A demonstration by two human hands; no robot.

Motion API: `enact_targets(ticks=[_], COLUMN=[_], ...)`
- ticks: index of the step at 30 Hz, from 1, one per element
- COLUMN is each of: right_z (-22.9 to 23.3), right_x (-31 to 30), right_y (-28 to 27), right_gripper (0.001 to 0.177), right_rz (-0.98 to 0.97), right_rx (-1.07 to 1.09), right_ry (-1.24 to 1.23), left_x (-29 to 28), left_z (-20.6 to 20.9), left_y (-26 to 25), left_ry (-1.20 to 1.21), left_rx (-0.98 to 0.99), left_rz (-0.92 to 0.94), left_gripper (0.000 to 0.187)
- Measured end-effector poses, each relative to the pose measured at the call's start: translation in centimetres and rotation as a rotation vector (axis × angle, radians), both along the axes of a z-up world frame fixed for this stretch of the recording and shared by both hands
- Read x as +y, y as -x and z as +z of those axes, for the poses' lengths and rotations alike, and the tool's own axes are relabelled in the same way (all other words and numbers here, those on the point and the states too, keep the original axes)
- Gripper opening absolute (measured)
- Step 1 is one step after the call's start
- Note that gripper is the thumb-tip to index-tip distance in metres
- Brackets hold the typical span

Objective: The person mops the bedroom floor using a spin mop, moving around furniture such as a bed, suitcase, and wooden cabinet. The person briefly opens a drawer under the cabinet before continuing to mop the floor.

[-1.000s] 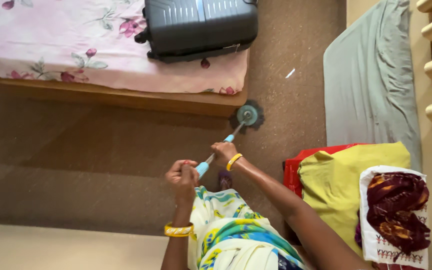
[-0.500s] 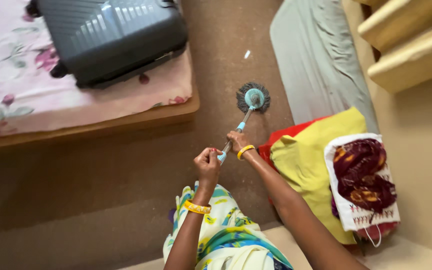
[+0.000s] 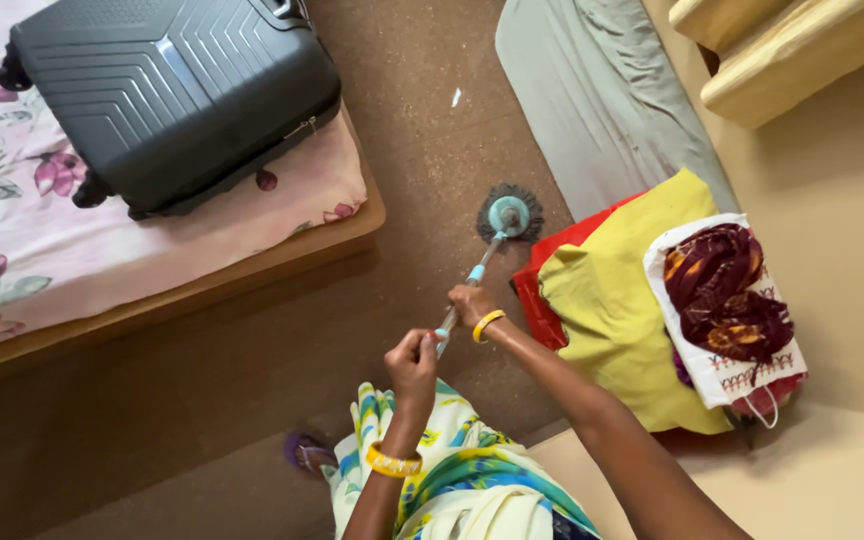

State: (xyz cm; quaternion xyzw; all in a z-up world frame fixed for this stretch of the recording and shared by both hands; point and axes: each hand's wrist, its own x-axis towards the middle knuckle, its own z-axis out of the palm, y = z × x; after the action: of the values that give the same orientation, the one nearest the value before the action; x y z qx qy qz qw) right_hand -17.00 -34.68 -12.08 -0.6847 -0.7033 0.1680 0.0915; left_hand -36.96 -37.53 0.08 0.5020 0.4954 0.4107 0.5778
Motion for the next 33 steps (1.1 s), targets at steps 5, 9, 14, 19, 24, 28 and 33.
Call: enact_targets(ticks=[5,9,14,19,24,28,33], right_z=[0.4,0.3,0.4,0.5,1.4,2.5,2.4], right_x=[1.0,2.9,4.8,6.2,7.4,6.7,5.0], right_y=[9.0,18.3,32.1,41.2,41.7,39.6,36.2], right_gripper=[0.021,0.022,0.019,0.016,0.015,0.014,0.012], right_rz=[0.049,0.019,-0.012,-0.109,-0.158,-0.167,-0.221], right_rx=[0.074,0.101,0.204,0.253,0.183,0.138,0.115], right_ry=[-0.084,-0.073,-0.176,-0.221,-0.174,-0.113,-0.145], left_x=[0.0,2.6,6.0,8.6,10.2,9.8,8.8], left_z=[0.8,1.7,5.9,10.1,10.6,9.8,7.3], left_y=[9.2,19.1,31.7,39.0,39.2,37.9,34.8], left_ry=[0.045,0.118,0.055,-0.067,-0.108,-0.093,-0.017], left_rx=[-0.061,-0.141,-0.092,-0.105,-0.201,-0.273,-0.280], left_rz=[0.032,0.011,0.019,0.039,0.012,-0.017,-0.054], left_gripper=[0.020,0.020,0.017,0.022,0.021,0.022,0.023])
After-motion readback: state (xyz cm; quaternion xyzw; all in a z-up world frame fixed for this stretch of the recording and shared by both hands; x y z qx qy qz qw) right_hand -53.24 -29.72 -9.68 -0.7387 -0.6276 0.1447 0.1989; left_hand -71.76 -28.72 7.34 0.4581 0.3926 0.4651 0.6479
